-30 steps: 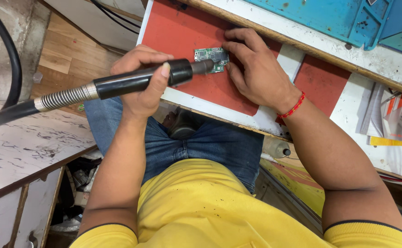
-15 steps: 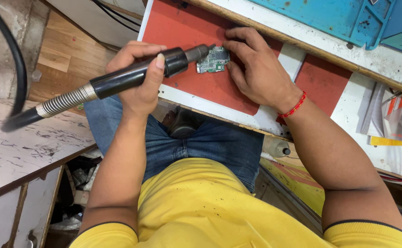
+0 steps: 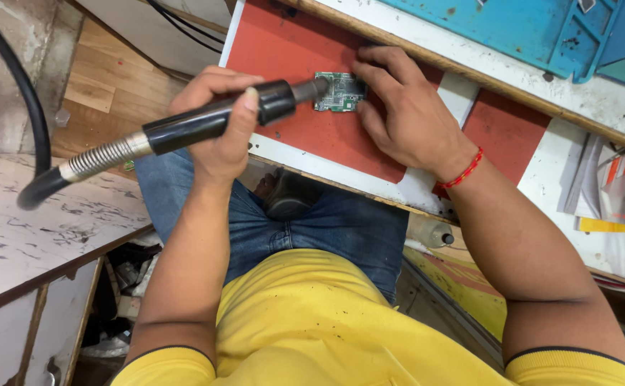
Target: The person scrapes a small circuit board with a pen-like tool on a red mat, then uses a hot air gun to heat the board. The board remains on the mat throughout the process.
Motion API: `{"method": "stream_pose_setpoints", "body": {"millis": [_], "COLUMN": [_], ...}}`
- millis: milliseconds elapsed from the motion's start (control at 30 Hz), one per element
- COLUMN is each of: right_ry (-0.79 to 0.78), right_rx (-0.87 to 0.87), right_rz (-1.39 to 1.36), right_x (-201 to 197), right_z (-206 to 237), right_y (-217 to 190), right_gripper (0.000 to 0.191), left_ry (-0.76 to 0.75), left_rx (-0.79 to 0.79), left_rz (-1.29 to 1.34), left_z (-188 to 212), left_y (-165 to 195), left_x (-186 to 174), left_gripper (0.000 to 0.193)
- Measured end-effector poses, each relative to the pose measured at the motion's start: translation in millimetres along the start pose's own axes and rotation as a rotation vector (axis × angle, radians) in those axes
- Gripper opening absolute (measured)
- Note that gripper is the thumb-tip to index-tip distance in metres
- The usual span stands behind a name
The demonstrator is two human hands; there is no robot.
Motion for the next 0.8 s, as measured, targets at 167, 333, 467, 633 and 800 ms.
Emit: {"method": "stream_pose_setpoints", "body": {"millis": [167,333,467,633,800], "right_ry": [0.018,0.011,0.008,-0.009,-0.003], "right_rx": [-0.102,-0.004,-0.014,-0.031,-0.03], "right_rz": [0.046,0.004,-0.011,-0.028,-0.007], "right_x": [0,-1,-1,1,0], "right_z": [1,3,3,3,6], "right_y": [-5,5,6,7,6], "right_gripper": [0.052,0.043,0.043,0.045,0.048], "left_ry": [0.035,0.014,-0.025,0.044,-0.27], "left_rx": [-0.065,-0.022,-0.034,-0.074,-0.069], "left_rz": [0.108,0.076,0.155,0.091,0.21], "left_z": [3,3,-1,1,-14], "left_y": [-6,-4,-6,-4,-7], "left_x": [-1,1,5,-2,5], "left_gripper": [0.027,0.027,0.025,0.023,0.025]}}
Point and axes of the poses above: each hand's wrist, its own z-axis away from the middle knuckle, its own x-axis out of the palm, y = z × x, the point moved 7 cm from there along -z, towards the middle knuckle, and after that the axes turned 3 degrees about x, right-handed, at the moved point
